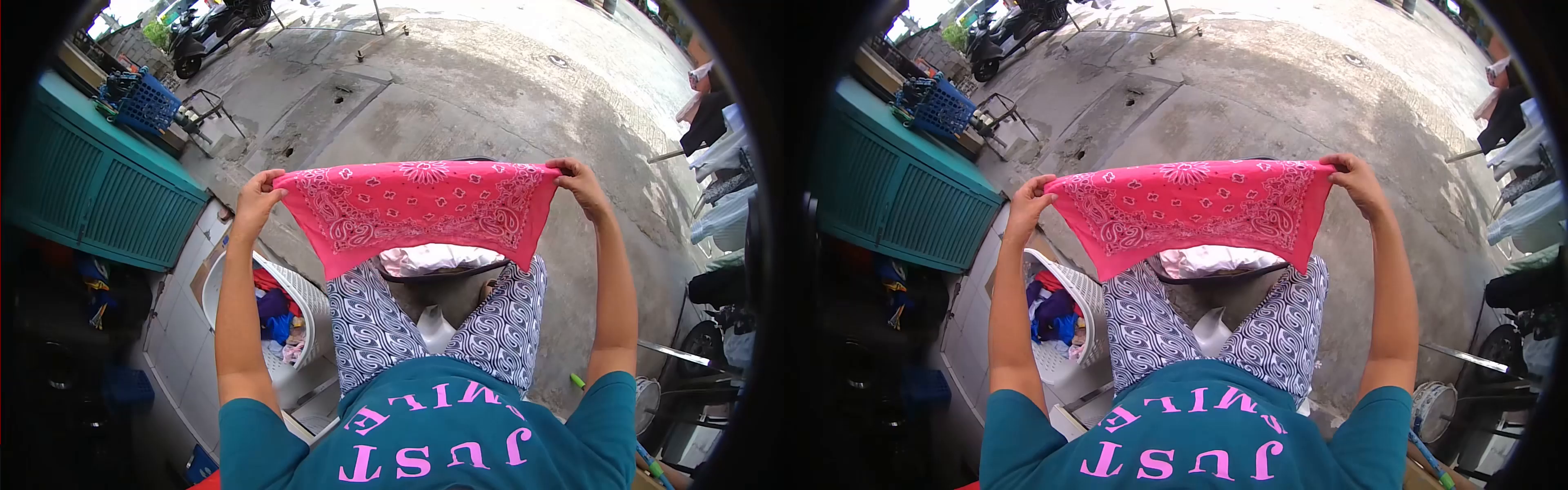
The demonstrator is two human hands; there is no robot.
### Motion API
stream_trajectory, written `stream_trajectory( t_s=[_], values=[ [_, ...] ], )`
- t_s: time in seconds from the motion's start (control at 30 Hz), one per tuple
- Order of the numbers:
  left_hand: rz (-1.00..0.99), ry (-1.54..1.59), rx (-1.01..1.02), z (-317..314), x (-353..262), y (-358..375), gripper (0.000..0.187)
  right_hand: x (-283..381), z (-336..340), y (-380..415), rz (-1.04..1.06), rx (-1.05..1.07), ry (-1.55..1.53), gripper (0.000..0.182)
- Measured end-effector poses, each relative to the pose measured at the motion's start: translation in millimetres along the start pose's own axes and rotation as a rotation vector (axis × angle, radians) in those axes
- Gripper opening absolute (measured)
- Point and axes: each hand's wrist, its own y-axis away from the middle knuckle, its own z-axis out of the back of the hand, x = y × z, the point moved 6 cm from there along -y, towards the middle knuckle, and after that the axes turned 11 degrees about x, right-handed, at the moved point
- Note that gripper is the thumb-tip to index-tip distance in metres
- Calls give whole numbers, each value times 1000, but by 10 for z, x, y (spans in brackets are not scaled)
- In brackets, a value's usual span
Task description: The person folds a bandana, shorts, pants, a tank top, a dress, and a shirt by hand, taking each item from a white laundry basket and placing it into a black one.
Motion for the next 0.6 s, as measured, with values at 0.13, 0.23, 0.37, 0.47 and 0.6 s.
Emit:
stream_trajectory(
  t_s=[0.13, 0.23, 0.37, 0.47, 0.6],
  values=[
    [-88, -140, -36, 352, -533, -265, 32, 643, 161, -241, 88, -93, 157, 29],
    [-163, -174, -59, 605, -880, -421, 30, 980, 311, -392, 152, -176, 199, 26],
    [-231, -198, -74, 819, -1315, -479, 27, 1366, 386, -479, 287, -209, 106, 25],
    [-150, -109, -103, 911, -1460, -492, 24, 1543, 433, -498, 348, -236, 80, 25],
    [-140, -134, -89, 881, -1458, -423, 19, 1604, 416, -377, 350, -249, 148, 24]
  ],
)
